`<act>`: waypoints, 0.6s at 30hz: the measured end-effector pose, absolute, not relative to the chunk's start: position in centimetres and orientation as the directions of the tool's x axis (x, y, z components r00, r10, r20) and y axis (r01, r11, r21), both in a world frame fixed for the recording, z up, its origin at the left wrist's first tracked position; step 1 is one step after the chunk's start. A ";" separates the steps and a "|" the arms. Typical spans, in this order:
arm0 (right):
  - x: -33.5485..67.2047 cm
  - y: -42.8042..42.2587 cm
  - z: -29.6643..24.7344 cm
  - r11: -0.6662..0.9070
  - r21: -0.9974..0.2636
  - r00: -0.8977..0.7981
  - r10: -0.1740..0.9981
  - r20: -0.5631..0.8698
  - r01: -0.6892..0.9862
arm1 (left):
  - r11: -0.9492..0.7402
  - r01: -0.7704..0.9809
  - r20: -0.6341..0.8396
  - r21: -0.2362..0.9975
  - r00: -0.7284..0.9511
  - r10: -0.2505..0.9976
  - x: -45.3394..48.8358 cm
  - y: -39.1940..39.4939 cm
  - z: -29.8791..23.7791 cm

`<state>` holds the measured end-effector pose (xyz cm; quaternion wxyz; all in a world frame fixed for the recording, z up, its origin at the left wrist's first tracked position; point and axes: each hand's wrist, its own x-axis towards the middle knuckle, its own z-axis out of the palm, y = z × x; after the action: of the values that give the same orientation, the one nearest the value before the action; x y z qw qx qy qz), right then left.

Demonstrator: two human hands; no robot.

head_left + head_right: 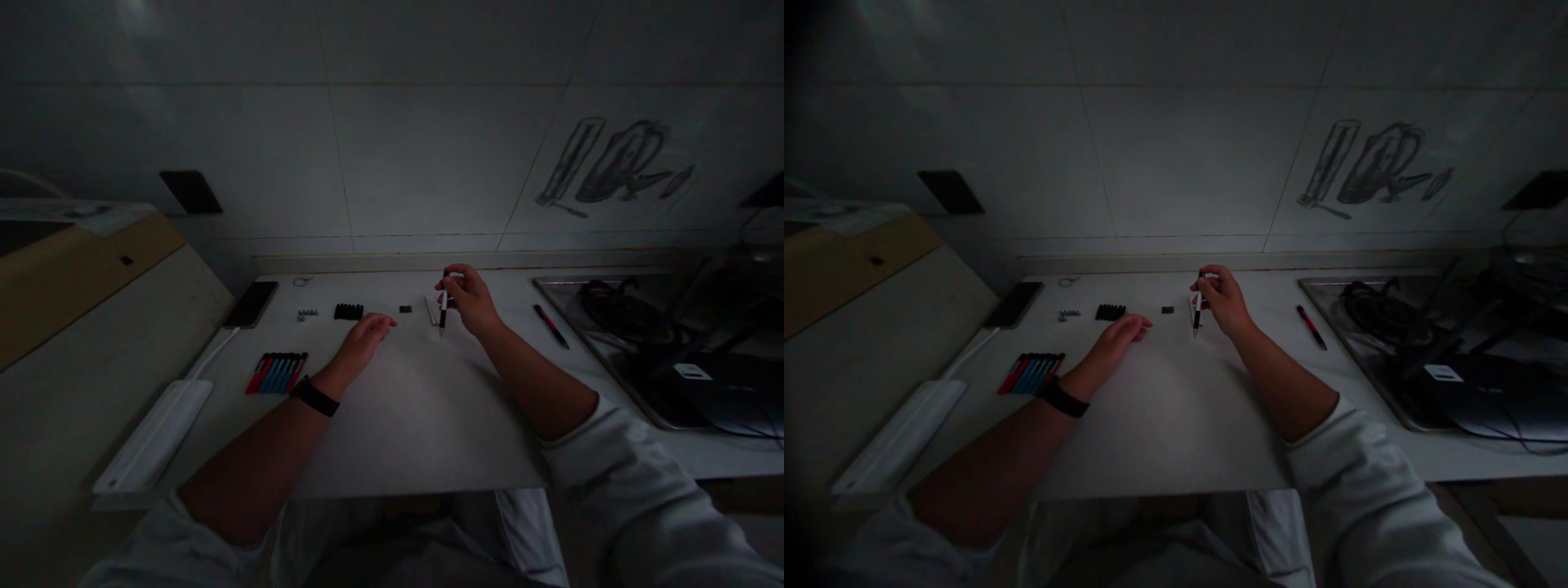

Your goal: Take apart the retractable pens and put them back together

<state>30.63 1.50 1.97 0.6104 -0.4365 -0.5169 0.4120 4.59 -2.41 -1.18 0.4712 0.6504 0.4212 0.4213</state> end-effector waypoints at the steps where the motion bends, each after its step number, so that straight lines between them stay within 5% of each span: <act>1: 30.9 1.6 2.0 0.285 -0.957 0.137 0.951 0.276 -0.050 | -0.196 0.157 0.145 0.968 0.290 0.946 4.6 -2.5 -1.1; 12: 42.4 1.4 4.4 0.439 -0.875 0.365 0.795 0.485 0.206 | -0.208 0.204 0.141 0.956 0.300 0.943 4.4 -2.7 -0.9; 18: 49.2 0.9 3.0 0.294 -0.878 0.400 0.803 0.441 0.377 | -0.224 0.234 0.147 0.946 0.307 0.941 4.3 -2.8 -0.6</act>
<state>49.24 0.86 3.01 0.6141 -0.5683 -0.5195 0.1734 4.28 -2.79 -0.57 0.4457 0.6743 0.4354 0.3964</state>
